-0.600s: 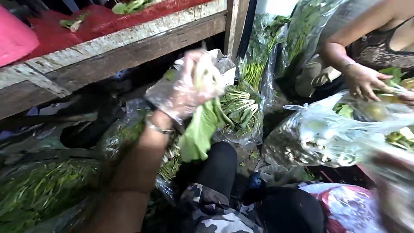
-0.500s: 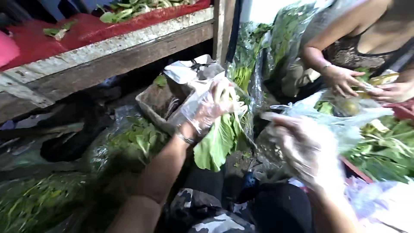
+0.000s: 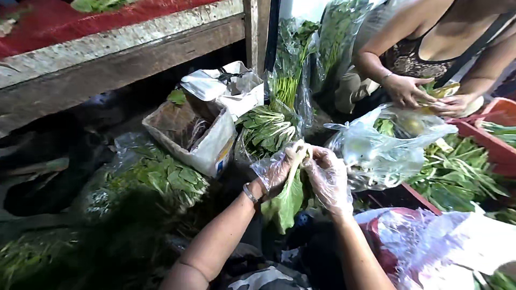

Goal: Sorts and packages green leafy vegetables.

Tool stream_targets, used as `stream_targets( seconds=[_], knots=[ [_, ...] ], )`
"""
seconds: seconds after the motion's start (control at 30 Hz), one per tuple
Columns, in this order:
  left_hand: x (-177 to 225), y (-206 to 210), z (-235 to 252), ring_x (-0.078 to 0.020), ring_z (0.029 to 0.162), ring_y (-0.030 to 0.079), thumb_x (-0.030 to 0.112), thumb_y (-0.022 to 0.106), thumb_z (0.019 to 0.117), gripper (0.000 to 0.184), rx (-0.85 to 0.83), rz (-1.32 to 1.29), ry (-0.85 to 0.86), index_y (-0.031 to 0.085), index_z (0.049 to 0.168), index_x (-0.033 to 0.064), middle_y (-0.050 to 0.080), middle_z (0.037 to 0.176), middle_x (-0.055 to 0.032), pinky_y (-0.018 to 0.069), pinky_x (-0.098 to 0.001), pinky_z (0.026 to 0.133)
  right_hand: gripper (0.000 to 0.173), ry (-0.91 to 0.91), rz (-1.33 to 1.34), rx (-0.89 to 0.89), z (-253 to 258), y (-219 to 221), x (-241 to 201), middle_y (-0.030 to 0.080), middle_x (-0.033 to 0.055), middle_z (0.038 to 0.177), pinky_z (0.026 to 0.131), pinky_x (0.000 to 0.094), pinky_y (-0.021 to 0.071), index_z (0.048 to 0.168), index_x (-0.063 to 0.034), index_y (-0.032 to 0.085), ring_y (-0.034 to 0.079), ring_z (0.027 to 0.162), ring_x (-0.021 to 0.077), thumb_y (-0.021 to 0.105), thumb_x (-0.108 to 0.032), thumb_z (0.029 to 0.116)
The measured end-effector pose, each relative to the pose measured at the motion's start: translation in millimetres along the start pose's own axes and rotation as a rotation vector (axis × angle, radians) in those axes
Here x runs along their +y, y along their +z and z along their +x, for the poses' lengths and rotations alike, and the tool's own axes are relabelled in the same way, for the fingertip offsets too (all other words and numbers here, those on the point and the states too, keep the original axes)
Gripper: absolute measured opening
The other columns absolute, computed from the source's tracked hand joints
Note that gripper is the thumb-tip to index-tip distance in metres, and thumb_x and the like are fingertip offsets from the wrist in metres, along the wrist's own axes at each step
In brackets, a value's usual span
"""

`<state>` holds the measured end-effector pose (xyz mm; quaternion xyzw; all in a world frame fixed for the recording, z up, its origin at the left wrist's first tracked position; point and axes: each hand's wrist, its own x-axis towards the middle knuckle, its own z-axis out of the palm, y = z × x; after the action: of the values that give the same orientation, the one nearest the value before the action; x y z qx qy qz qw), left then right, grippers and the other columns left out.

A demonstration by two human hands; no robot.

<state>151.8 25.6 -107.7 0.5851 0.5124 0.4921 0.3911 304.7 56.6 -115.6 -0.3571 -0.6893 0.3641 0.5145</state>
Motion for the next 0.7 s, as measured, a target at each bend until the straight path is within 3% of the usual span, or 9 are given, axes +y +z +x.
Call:
stream_targets(
  seconds=[0.07,0.1,0.17,0.27,0.37,0.47,0.53,0.63,0.7],
  knots=[
    [-12,-2,-4,0.0074,0.103,0.058,0.047,0.053,0.1019,0.062,-0.022,-0.127,0.043,0.061,0.124,-0.0109,0.068,0.11,-0.0051,0.0464,-0.0119,0.093,0.025,-0.021,0.0,-0.051,0,0,5,0.073,0.0047,0.105,0.08,0.023,0.0584,0.113,0.0007,0.069,0.068,0.088,0.0031,0.067,-0.014,0.0935],
    [-17,-4,-4,0.0083,0.098,0.059,0.046,0.065,0.094,0.062,-0.067,-0.184,0.03,0.06,0.121,-0.0093,0.068,0.106,-0.0015,0.048,-0.0116,0.089,0.025,-0.023,-0.009,-0.075,0,-1,8,0.074,0.0057,0.106,0.08,0.0234,0.0587,0.112,0.001,0.07,0.069,0.089,0.0036,0.068,-0.015,0.0929],
    [-16,-4,3,0.0011,0.1,0.059,0.036,0.077,0.082,0.071,-0.187,-0.155,-0.088,0.052,0.134,-0.006,0.065,0.113,-0.0051,0.0491,-0.0182,0.09,0.026,0.017,0.011,-0.151,0,-5,12,0.073,0.0054,0.107,0.082,0.0237,0.0589,0.112,0.0022,0.067,0.069,0.091,0.0036,0.068,-0.014,0.0909],
    [-20,-4,8,-0.0076,0.109,0.062,0.02,0.079,0.0832,0.068,-0.267,-0.051,-0.122,0.049,0.14,-0.0034,0.065,0.122,-0.0116,0.0506,-0.0257,0.098,0.039,0.18,0.052,-0.374,9,-27,1,0.069,0.0045,0.109,0.084,0.0244,0.059,0.128,0.0041,0.058,0.068,0.094,0.0046,0.065,-0.01,0.0916],
    [-16,-4,7,-0.023,0.123,0.06,0.016,0.076,0.0873,0.069,-0.365,0.171,-0.169,0.046,0.148,0.0014,0.062,0.134,-0.0189,0.046,-0.0412,0.108,0.063,0.206,-0.093,-0.445,16,-40,-6,0.068,0.0074,0.116,0.081,0.0245,0.0574,0.141,0.0005,0.054,0.066,0.095,0.0053,0.071,-0.03,0.0894],
    [-4,-1,9,-0.0319,0.128,0.057,0.02,0.075,0.0875,0.073,-0.455,0.343,-0.203,0.044,0.15,0.0006,0.058,0.138,-0.0235,0.0419,-0.0499,0.109,0.041,0.17,-0.21,-0.448,14,-37,-1,0.072,0.0055,0.11,0.084,0.028,0.0581,0.119,-0.0075,0.072,0.068,0.094,0.0073,0.077,-0.034,0.0874],
    [-1,-2,17,-0.034,0.128,0.056,0.028,0.083,0.083,0.082,-0.526,0.411,-0.242,0.044,0.151,0.0062,0.058,0.138,-0.0222,0.042,-0.0534,0.108,0.035,0.22,-0.295,-0.453,16,-35,1,0.072,0.0058,0.103,0.08,0.0282,0.0585,0.11,-0.0055,0.073,0.068,0.088,0.0077,0.077,-0.031,0.0858],
    [-10,-6,27,-0.0336,0.123,0.059,0.045,0.09,0.0725,0.096,-0.572,0.474,-0.279,0.046,0.15,0.0109,0.062,0.132,-0.0194,0.0447,-0.0557,0.105,0.038,0.305,-0.42,-0.464,23,-24,-1,0.071,0.0102,0.098,0.079,0.0399,0.0572,0.108,-0.0032,0.071,0.068,0.085,0.0162,0.079,-0.031,0.0843],
    [-22,-7,28,-0.0314,0.123,0.06,0.036,0.09,0.0722,0.089,-0.492,0.449,-0.292,0.05,0.147,0.0097,0.064,0.131,-0.0178,0.0451,-0.0531,0.105,0.035,0.285,-0.371,-0.428,28,-9,5,0.071,0.0062,0.093,0.076,0.0366,0.0578,0.103,-0.0054,0.071,0.067,0.082,0.0126,0.079,-0.032,0.0828]
  ],
)
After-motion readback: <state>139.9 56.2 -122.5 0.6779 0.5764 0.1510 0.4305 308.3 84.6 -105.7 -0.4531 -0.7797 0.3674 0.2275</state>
